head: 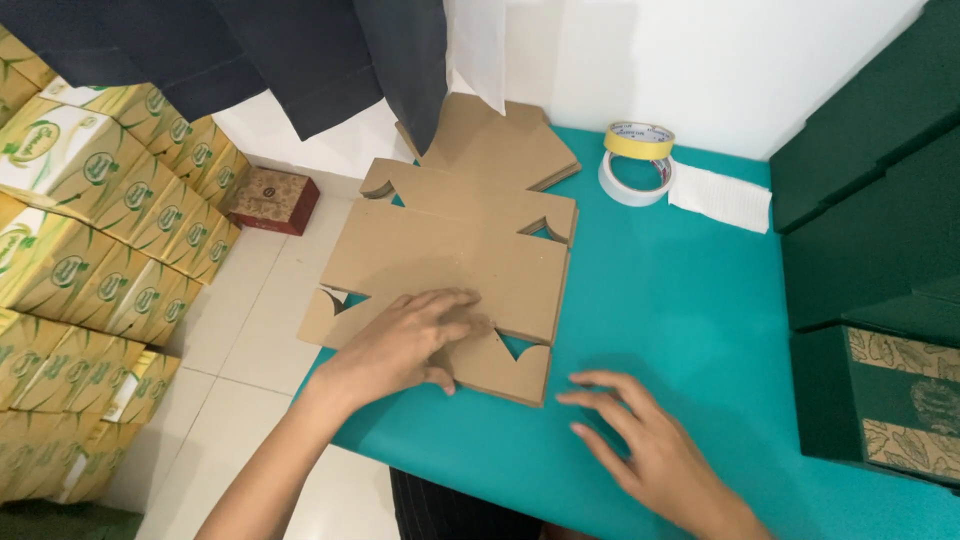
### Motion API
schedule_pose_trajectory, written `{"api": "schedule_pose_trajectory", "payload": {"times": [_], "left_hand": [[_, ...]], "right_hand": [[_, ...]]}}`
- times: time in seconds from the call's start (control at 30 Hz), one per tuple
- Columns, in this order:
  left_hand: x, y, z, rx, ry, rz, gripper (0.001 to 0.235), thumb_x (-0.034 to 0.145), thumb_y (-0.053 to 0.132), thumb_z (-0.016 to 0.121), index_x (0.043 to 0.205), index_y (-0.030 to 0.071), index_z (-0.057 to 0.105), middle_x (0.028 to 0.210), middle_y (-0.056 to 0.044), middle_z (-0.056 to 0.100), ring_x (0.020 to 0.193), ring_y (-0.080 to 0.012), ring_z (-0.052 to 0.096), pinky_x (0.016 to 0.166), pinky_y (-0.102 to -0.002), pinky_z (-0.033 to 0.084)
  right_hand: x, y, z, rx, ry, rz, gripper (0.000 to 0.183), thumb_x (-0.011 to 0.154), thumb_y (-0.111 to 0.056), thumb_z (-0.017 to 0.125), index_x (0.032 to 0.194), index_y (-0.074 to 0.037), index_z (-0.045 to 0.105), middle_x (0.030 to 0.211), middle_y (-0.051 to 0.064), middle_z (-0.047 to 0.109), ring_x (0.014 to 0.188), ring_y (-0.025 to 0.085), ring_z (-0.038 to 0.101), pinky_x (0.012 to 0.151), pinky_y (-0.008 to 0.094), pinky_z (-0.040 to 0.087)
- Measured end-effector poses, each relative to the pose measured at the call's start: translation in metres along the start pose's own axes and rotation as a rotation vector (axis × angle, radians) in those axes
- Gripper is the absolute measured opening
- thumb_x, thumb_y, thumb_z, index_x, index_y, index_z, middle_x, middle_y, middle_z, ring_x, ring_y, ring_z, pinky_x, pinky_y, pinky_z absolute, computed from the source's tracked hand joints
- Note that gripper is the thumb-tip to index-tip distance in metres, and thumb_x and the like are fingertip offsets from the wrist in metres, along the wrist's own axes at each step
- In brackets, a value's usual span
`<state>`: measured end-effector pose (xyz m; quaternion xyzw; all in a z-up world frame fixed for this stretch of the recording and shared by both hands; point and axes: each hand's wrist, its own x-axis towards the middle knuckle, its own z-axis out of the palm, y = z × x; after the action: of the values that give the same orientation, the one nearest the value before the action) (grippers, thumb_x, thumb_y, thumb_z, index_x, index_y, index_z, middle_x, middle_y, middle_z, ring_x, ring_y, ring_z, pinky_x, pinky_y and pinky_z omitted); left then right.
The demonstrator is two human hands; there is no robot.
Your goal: The person assembles flat cardboard pieces into rectangular boxes by folding the sides and inserting a white paper insert. They then place a green patterned lid on top and stack the finished boxes on a pile to the right.
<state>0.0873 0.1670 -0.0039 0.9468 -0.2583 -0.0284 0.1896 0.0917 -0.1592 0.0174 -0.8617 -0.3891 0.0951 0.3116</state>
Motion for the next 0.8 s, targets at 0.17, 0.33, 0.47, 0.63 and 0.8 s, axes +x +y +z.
{"api": "schedule_pose_trajectory", "payload": {"times": [0.17, 0.33, 0.47, 0.63, 0.8], "left_hand": [[0.003, -0.009, -0.001, -0.123, -0.089, -0.019, 0.077, 0.074, 0.041, 0.083, 0.137, 0.006, 0.055, 0.153, -0.016, 0.039, 0.142, -0.0301, 0.034, 0.112, -0.041, 0.030], [0.004, 0.006, -0.017, -0.056, 0.039, -0.149, 0.030, 0.099, 0.035, 0.051, 0.099, 0.008, 0.064, 0.090, -0.011, 0.065, 0.085, -0.0321, 0.063, 0.074, -0.043, 0.047], [0.001, 0.003, -0.013, 0.097, 0.124, -0.133, 0.024, 0.083, 0.024, 0.072, 0.104, 0.015, 0.067, 0.086, -0.007, 0.072, 0.081, -0.0326, 0.066, 0.070, -0.045, 0.050], [-0.030, -0.014, -0.002, 0.245, 0.333, -0.138, 0.039, 0.073, 0.014, 0.068, 0.112, 0.011, 0.068, 0.108, -0.009, 0.070, 0.097, -0.0302, 0.066, 0.082, -0.042, 0.050], [-0.047, 0.001, 0.026, 0.450, 0.400, -0.082, 0.048, 0.073, 0.022, 0.062, 0.120, 0.013, 0.066, 0.118, -0.005, 0.069, 0.104, -0.0232, 0.065, 0.084, -0.036, 0.050]], "right_hand": [[0.053, -0.006, 0.006, -0.074, -0.038, -0.170, 0.043, 0.097, -0.035, 0.055, 0.133, -0.011, 0.055, 0.129, 0.009, 0.054, 0.121, 0.028, 0.055, 0.093, 0.045, 0.050], [0.081, -0.013, 0.017, -0.356, 0.049, -0.290, 0.058, 0.089, -0.046, 0.066, 0.133, -0.010, 0.056, 0.128, 0.006, 0.059, 0.118, 0.025, 0.055, 0.097, 0.041, 0.046], [0.098, -0.014, 0.021, -0.467, 0.282, -0.371, 0.020, 0.091, -0.017, 0.067, 0.111, -0.015, 0.069, 0.104, -0.001, 0.072, 0.093, 0.017, 0.066, 0.081, 0.032, 0.050], [0.090, 0.003, 0.016, -0.500, 0.283, -0.444, 0.019, 0.093, -0.008, 0.063, 0.108, -0.015, 0.071, 0.104, -0.001, 0.070, 0.096, 0.018, 0.064, 0.077, 0.033, 0.050], [0.061, -0.001, 0.005, -0.530, 0.292, -0.478, 0.025, 0.094, -0.001, 0.055, 0.113, -0.013, 0.068, 0.106, 0.000, 0.070, 0.097, 0.019, 0.064, 0.080, 0.032, 0.050]]}}
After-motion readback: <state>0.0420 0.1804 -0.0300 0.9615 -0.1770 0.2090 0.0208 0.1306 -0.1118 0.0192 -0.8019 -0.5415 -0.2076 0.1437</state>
